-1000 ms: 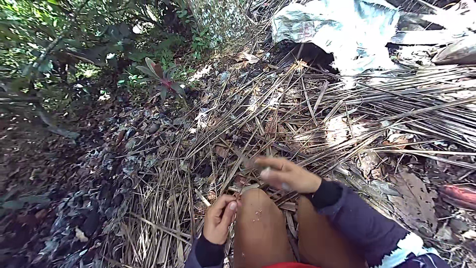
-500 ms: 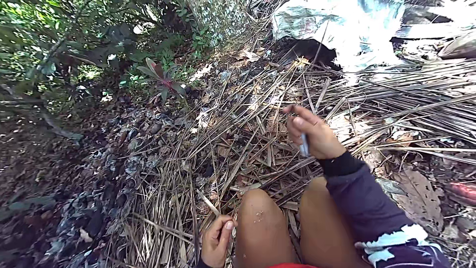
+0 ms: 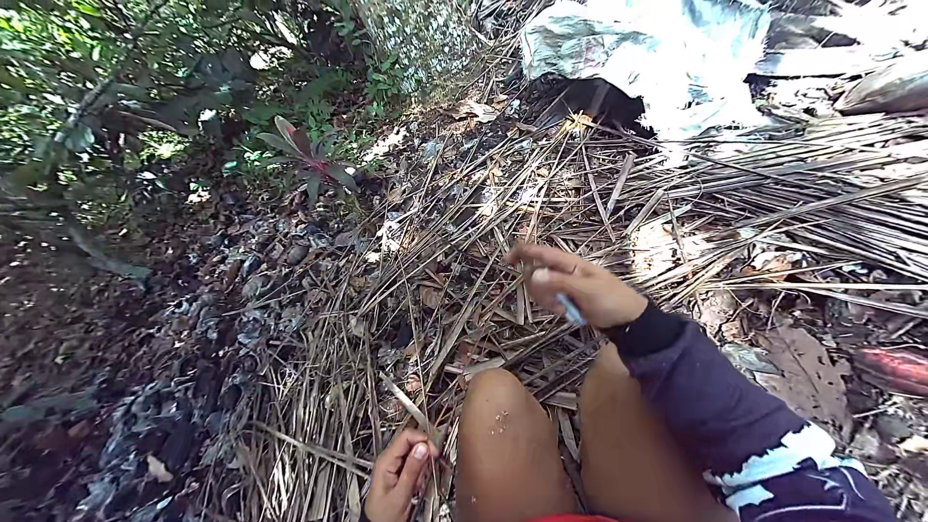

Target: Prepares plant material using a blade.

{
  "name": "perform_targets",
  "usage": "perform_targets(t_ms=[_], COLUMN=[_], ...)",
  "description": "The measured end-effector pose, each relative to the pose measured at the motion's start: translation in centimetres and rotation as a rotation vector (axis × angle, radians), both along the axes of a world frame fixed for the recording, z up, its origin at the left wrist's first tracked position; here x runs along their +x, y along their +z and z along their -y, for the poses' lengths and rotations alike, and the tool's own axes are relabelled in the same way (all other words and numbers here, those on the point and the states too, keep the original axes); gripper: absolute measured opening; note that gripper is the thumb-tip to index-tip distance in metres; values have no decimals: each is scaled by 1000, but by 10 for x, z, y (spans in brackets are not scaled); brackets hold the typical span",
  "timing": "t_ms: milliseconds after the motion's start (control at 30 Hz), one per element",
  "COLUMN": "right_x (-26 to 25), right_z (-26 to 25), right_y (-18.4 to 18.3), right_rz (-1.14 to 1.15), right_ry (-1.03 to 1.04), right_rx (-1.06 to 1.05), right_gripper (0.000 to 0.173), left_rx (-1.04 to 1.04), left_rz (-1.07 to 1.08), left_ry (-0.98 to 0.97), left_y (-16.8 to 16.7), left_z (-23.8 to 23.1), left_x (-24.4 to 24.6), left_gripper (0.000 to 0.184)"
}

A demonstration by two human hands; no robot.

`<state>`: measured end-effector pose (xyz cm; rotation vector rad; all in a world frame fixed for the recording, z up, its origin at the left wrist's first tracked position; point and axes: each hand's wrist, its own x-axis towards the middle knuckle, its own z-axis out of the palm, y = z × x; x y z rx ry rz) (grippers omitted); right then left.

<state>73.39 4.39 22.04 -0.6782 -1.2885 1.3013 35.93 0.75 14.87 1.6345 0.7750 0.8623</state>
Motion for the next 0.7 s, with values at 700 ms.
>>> perform_targets(t_ms=[700], right_x=[133], right_z=[-12], right_y=[46], right_rz=[-62], right_ry=[-504], right_rx=[121], right_gripper=[27], left_rx=[-335], left_rz=[-115], left_ry=[-83], left_y=[-31], left_z=[7], left_x=[-103], left_gripper=[16])
